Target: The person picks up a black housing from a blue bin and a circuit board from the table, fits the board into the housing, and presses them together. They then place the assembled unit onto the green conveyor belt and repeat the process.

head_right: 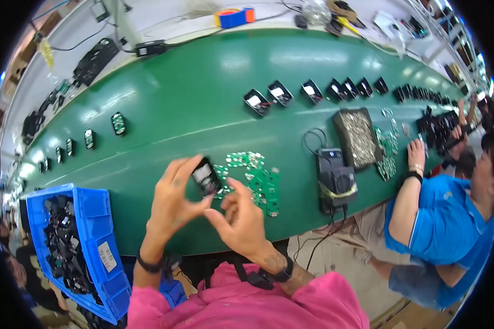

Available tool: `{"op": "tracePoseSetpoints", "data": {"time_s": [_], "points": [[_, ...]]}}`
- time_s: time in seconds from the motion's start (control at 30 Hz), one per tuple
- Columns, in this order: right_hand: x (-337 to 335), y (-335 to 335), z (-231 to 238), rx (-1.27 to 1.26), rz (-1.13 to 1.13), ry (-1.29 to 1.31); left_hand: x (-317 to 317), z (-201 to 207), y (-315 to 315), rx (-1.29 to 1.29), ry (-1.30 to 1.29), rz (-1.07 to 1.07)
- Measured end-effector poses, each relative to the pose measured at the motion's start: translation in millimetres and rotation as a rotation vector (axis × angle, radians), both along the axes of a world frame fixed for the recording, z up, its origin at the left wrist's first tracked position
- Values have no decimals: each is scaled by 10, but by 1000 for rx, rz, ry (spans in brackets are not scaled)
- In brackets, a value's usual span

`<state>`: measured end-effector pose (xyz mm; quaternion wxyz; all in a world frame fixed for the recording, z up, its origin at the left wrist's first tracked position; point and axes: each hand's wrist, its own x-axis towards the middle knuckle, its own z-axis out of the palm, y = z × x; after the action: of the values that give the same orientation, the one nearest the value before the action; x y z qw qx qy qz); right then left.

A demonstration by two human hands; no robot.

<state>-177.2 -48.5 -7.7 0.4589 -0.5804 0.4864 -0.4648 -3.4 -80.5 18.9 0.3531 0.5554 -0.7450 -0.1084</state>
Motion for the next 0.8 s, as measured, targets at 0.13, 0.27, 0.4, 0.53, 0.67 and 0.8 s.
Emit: {"op": "tracePoseSetpoints", "data": {"time_s": [0.13,0.27,0.4,0.53,0.67,0.8], "points": [[210,-53,68,-285,217,59,83,21,710,77,65,138],[173,84,62,-224,376,74,166,-118,1148,334,305,164],[201,272,46,88,520,-49,112,-573,1461,322,924,90],[239,372,40,267,547,-266,-18,-539,1534,334,1116,112],[208,239,4,-70,372,55,30,-586,1587,265,1121,259],[314,-9,-12,-396,235,934,210,-623,1657,270,1099,351]]}}
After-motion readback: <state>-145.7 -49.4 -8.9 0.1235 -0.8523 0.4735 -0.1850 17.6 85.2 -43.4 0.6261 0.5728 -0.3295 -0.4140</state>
